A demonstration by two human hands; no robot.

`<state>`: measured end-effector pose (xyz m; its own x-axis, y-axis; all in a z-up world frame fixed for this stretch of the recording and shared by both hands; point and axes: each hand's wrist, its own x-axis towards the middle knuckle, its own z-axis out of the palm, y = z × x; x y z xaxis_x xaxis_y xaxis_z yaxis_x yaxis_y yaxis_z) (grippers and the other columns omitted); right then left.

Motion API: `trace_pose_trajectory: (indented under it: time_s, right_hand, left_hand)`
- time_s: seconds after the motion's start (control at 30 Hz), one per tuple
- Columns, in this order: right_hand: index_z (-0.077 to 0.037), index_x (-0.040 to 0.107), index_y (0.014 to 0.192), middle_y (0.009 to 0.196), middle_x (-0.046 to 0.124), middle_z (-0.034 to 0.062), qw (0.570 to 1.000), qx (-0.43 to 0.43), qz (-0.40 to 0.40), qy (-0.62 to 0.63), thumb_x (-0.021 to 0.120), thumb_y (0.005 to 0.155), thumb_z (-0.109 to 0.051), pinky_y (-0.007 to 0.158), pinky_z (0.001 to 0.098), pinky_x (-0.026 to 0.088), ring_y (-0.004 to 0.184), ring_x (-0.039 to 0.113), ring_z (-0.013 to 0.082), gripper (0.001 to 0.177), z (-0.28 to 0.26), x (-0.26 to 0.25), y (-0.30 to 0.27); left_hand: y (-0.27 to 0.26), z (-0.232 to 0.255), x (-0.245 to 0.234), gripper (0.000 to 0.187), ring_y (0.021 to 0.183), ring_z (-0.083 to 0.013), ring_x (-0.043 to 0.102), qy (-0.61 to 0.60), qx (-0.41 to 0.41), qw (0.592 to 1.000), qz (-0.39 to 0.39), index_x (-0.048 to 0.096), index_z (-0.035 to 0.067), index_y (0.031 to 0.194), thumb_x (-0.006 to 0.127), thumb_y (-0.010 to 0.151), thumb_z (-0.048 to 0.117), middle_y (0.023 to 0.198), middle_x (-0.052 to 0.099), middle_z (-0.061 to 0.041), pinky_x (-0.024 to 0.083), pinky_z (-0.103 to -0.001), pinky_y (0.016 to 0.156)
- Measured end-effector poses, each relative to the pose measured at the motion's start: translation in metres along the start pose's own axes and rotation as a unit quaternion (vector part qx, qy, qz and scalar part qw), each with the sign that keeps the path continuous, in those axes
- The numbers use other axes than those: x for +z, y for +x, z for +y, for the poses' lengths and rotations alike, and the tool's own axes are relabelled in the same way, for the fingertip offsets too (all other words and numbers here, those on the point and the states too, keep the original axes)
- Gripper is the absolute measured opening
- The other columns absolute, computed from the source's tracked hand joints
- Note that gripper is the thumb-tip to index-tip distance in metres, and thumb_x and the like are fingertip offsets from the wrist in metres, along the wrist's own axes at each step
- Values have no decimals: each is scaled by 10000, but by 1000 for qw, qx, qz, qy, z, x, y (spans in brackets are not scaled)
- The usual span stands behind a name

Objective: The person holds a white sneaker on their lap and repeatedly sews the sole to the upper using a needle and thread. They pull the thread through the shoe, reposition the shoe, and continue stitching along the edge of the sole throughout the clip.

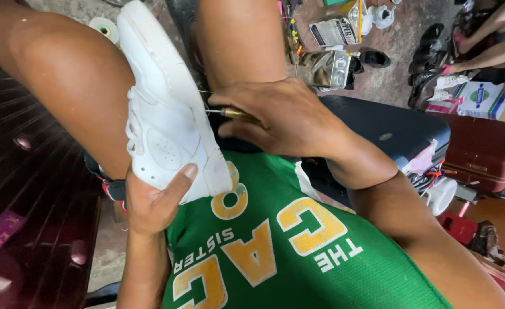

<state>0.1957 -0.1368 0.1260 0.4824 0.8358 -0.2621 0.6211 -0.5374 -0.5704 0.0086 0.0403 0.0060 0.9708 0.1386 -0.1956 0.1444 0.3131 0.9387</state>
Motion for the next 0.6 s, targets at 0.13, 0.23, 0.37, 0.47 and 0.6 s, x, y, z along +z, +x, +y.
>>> trace_pose_trajectory:
  time_s: [0.13,0.23,0.37,0.47,0.6]
  right_hand:
    - [-62,677,1217,1120,751,115,994,0,28,102,670,1061,-115,848,330,564,990,740,246,165,44,23,-2]
    - [-15,679,1180,1083,747,103,973,14,49,224,610,1084,-72,881,308,564,985,723,199,131,82,37,-3]
    - [44,667,1213,1108,716,77,932,25,57,356,580,1127,-76,911,285,538,1015,657,124,172,125,54,-10]
    - [15,672,1121,934,660,7,860,90,83,495,609,1084,-153,674,219,427,727,513,44,183,151,61,-14]
    - [-23,667,1077,752,589,-44,809,110,103,567,632,1066,-258,519,161,292,556,392,-13,238,174,64,-24]
  left_hand:
    - [-1,5,4,245,992,-215,687,7,-4,999,38,652,-57,1233,603,1032,74,1154,692,-163,559,-325,948]
    - [-16,2,-5,202,852,-185,709,-66,-28,988,135,635,-42,1127,540,1090,132,1166,687,-173,623,-304,759]
    - [-45,10,-20,243,694,-181,694,-117,-43,959,254,614,-13,1003,521,1146,161,957,726,-191,582,-274,651]
    - [-56,16,-14,204,698,-198,679,45,-150,940,303,608,-37,1216,573,1094,123,925,701,-217,547,-266,618]
    - [-44,21,11,305,890,-185,625,186,-13,928,321,515,-63,1402,610,1120,7,1177,643,-212,531,-240,799]
